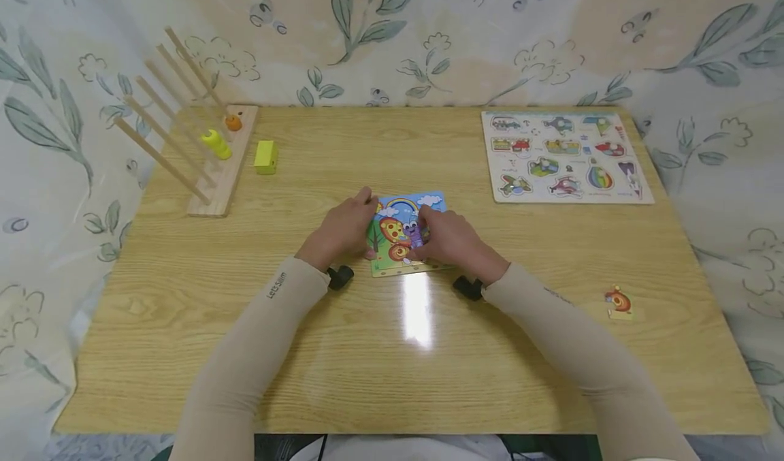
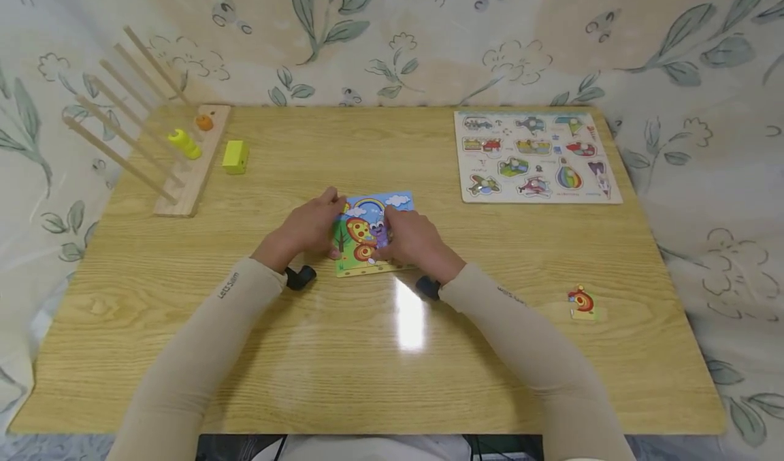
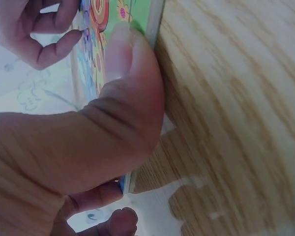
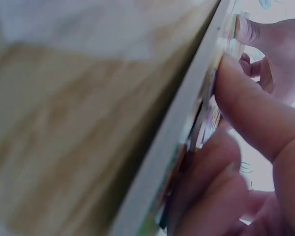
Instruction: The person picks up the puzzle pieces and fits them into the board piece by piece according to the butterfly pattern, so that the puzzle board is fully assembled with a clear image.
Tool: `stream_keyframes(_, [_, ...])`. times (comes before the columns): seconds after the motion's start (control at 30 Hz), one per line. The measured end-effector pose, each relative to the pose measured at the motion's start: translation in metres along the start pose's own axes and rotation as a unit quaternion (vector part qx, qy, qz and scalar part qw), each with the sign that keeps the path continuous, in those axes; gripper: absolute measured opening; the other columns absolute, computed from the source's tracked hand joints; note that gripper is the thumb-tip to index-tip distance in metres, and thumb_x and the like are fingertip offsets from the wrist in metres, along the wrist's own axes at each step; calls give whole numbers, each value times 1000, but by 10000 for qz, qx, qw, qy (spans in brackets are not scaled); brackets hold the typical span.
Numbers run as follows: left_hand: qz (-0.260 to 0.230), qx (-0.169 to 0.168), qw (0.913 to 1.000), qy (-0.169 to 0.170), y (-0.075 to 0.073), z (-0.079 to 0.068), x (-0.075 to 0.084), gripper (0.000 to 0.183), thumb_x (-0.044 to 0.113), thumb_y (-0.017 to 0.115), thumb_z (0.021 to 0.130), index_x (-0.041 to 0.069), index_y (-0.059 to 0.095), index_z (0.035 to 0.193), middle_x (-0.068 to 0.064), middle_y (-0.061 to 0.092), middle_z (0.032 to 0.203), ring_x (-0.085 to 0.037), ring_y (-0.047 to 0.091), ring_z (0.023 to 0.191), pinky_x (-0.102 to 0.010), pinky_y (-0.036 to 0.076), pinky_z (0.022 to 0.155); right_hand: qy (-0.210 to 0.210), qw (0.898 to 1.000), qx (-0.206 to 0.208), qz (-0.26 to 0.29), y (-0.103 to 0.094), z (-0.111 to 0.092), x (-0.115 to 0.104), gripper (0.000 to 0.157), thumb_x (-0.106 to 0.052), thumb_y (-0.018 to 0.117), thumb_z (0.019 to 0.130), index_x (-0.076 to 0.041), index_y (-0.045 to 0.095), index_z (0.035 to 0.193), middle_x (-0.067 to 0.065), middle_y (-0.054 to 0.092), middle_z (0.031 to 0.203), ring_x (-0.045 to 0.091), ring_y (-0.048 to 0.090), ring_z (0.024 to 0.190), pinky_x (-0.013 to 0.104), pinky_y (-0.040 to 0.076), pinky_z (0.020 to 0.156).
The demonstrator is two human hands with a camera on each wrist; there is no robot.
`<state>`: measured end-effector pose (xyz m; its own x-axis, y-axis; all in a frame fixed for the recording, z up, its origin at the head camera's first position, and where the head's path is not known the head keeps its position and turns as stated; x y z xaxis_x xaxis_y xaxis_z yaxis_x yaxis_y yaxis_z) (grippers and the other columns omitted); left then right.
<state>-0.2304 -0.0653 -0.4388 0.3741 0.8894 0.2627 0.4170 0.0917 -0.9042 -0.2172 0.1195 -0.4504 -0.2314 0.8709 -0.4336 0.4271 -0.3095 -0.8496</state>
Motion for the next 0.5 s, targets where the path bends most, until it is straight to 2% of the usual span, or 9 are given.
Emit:
stream_keyframes(0.13, [-34, 47, 10000, 11, -1, 1, 2, 110, 34, 89, 65, -2, 29, 148, -13, 38, 136, -31, 50, 118, -41, 47, 98, 69, 9996, 261, -97, -3, -5, -1, 58, -49, 82, 70, -12, 52, 103, 4, 59, 77, 20, 51, 65, 31, 37, 52])
stream_keyframes(0.23, [-68, 18, 10000, 1, 1, 2, 1, 110, 34, 89, 65, -2, 28, 149, -13, 38, 135, -30, 50, 118, -40, 47, 99, -248, 9985, 477, 73, -6, -14, -1, 52, -43, 81, 74, -11, 53, 103, 2, 59, 78, 16, 52, 65, 29, 38, 52])
stream_keyframes(0.3, [-87, -10, 10000, -15, 2, 1, 1, 110, 33, 89, 65, -2, 27, 149, -13, 38, 134, -30, 50, 118, -40, 46, 99, -537, 9964, 579, 294, -11, -28, 3, 43, -38, 79, 78, -9, 56, 101, 2, 57, 76, 15, 50, 64, 28, 38, 53])
stream_keyframes(0.4, [-126, 8, 9999, -36, 6, 1, -1, 111, 34, 89, 64, -2, 28, 149, -13, 37, 134, -30, 50, 117, -40, 47, 98, -752, 9945, 658, 318, -24, -58, 26, 32, -29, 75, 84, -6, 61, 101, 3, 57, 75, 16, 50, 66, 30, 40, 58])
stream_keyframes(0.5, [-168, 71, 9998, 3, 7, 2, -2, 110, 34, 89, 64, -2, 28, 149, -12, 37, 132, -29, 51, 114, -40, 48, 96, -287, 9981, 537, 30, -42, -96, 72, 34, -25, 72, 86, -2, 63, 108, 9, 63, 86, 20, 57, 74, 37, 46, 66])
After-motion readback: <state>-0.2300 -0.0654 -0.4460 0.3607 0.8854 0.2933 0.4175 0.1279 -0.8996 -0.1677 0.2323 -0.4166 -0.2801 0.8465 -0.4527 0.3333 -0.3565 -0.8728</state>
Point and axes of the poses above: each hand's wrist, its own z-axis towards the middle knuckle, its own y-axis out of the palm, x = y × z, the point moved 3 cm from there along z, towards the middle knuckle
